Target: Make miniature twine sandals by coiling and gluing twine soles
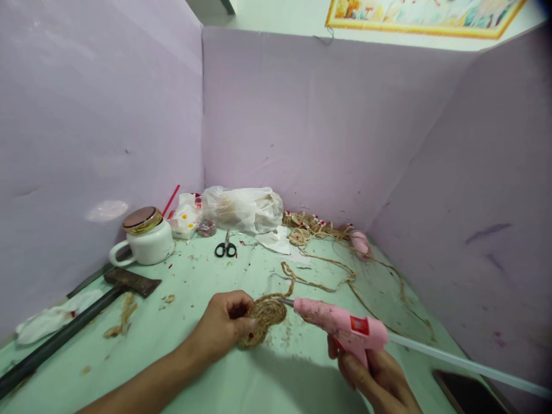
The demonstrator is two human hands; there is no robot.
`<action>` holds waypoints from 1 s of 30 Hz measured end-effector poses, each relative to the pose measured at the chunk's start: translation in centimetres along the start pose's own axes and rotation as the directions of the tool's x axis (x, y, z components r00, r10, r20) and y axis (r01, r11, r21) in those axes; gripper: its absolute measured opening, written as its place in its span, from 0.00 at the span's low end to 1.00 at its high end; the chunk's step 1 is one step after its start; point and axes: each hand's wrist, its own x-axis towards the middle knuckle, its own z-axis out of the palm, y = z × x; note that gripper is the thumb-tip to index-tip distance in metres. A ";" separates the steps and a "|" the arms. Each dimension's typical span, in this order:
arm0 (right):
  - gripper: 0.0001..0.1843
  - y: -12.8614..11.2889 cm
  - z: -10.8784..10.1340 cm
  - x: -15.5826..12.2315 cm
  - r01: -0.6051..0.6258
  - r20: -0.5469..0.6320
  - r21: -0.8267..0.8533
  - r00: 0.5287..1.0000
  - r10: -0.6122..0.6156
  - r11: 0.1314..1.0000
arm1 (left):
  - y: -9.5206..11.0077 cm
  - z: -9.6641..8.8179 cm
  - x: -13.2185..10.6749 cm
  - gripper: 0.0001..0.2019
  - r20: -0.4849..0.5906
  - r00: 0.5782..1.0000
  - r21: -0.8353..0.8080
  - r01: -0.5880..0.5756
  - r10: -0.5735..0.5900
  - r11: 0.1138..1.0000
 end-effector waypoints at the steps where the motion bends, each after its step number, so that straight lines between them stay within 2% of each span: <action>1: 0.20 0.1 0.0 0.0 -0.002 -0.001 0.006 1.000 0.002 1.000 | -0.1 -0.1 0.0 0.05 0.000 1.000 -0.007 0.000 0.000 1.000; 15: 0.19 -0.2 -0.3 0.0 0.021 -0.032 0.015 0.999 -0.021 1.000 | 0.4 -0.2 0.3 0.10 -0.008 1.000 -0.024 0.025 -0.026 0.999; 22: 0.17 0.1 -0.6 0.4 0.059 0.049 0.051 0.997 -0.062 0.997 | 0.1 -0.5 0.4 0.10 -0.021 1.000 0.008 0.020 -0.020 1.000; 30: 0.16 -0.5 -0.7 0.3 0.078 0.024 0.062 0.997 -0.079 0.995 | -0.3 -0.9 0.7 0.14 0.032 0.999 -0.026 0.010 -0.009 1.000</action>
